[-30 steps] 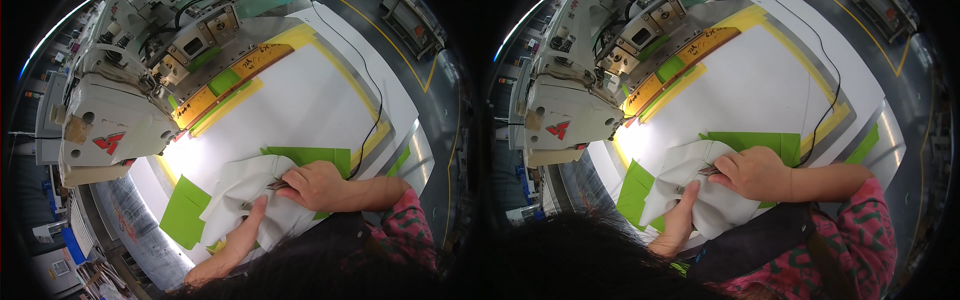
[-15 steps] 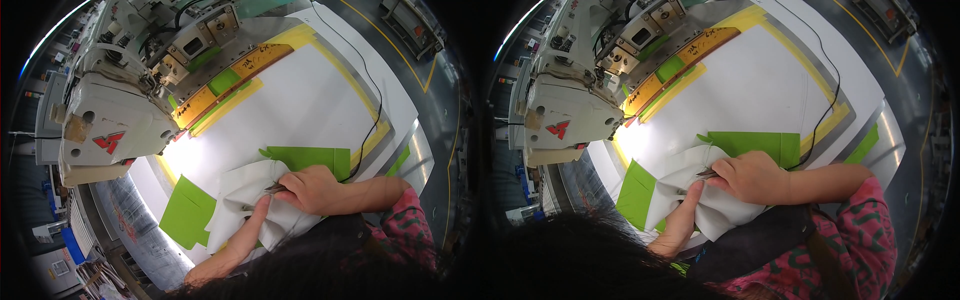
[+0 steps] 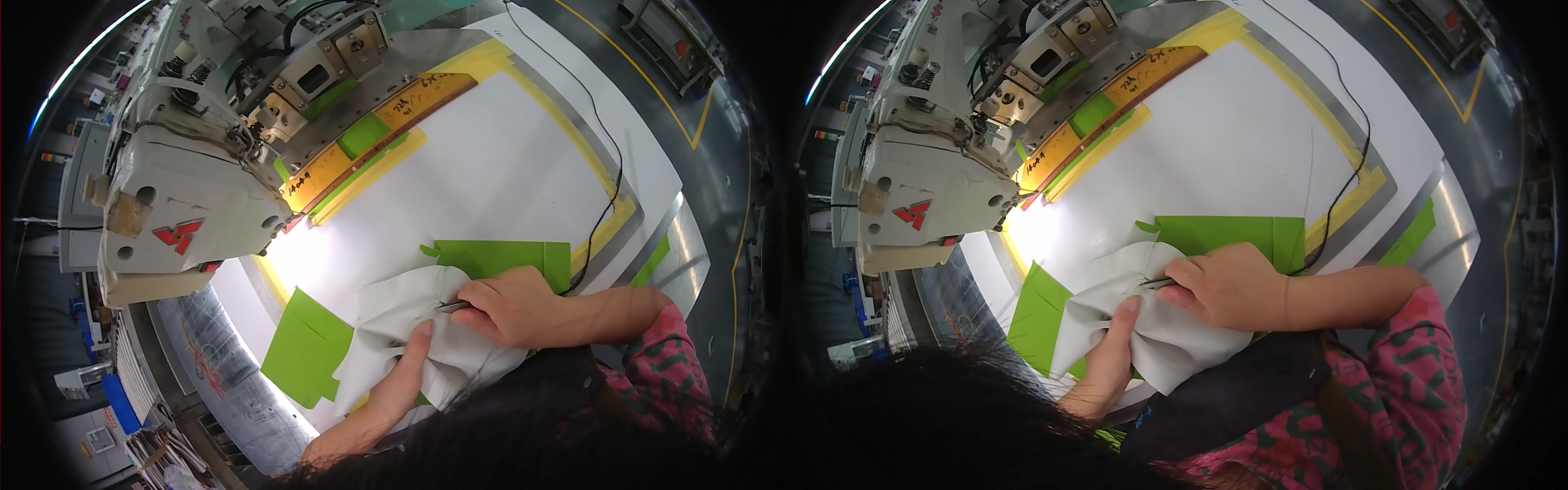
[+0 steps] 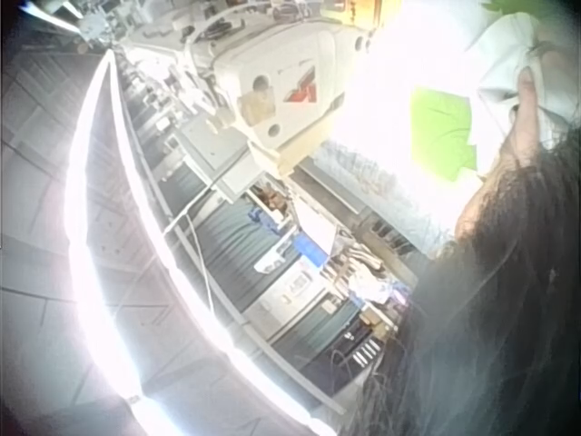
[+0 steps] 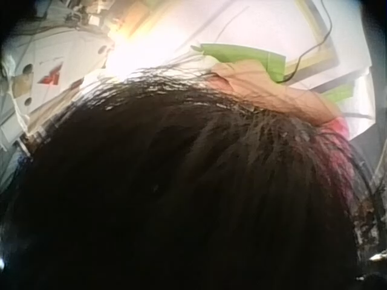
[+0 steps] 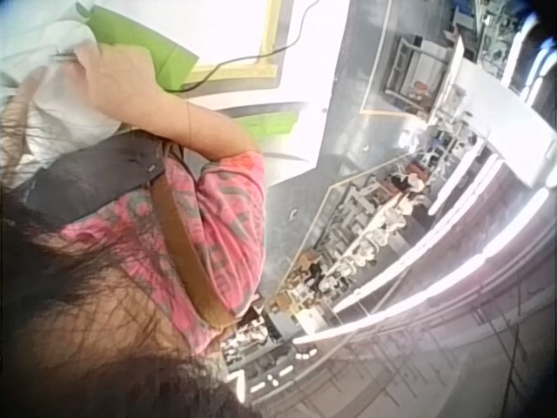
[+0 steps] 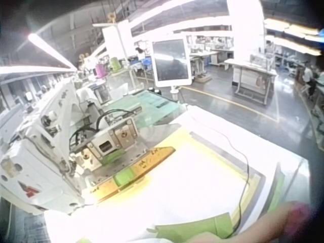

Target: Operating an industrial sewing machine to stitch green fabric panels onto white backing.

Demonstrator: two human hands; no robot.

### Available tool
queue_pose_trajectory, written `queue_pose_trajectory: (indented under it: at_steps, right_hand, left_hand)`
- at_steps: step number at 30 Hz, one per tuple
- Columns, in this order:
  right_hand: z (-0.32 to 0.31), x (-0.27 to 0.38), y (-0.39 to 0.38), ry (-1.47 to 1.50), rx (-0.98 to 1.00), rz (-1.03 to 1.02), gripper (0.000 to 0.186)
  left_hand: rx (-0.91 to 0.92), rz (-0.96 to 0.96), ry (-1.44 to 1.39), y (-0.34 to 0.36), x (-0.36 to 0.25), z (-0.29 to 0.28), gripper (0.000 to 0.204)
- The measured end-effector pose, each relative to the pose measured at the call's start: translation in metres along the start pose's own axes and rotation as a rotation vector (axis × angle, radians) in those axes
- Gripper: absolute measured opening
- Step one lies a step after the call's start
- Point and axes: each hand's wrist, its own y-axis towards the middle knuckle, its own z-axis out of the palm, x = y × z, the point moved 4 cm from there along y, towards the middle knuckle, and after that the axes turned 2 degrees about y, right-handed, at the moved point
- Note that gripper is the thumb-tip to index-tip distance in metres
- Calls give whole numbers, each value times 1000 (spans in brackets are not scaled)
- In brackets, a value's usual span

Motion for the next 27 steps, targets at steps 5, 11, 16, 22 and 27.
queue_pose_trajectory:
  at_steps: [5, 11, 16, 22, 27]
  right_hand:
    - [-6, 3, 3, -91, -73, -80, 26]
    - [-6, 4, 3, -135, -104, -114, 26]
    - [-7, 5, 3, -156, -114, -123, 26]
    - [-6, 0, 2, -157, -41, -62, 24]
    - [4, -2, 2, 209, 69, 143, 26]
  left_hand:
    - [-18, -55, -86, -5, -7, 1, 45]
    - [-8, -27, -69, -5, -4, 0, 46]
    - [18, -17, -57, -5, -3, 0, 49]
    - [73, 10, 109, 4, -5, -2, 50]
    - [62, 16, 213, -5, -9, -5, 52]
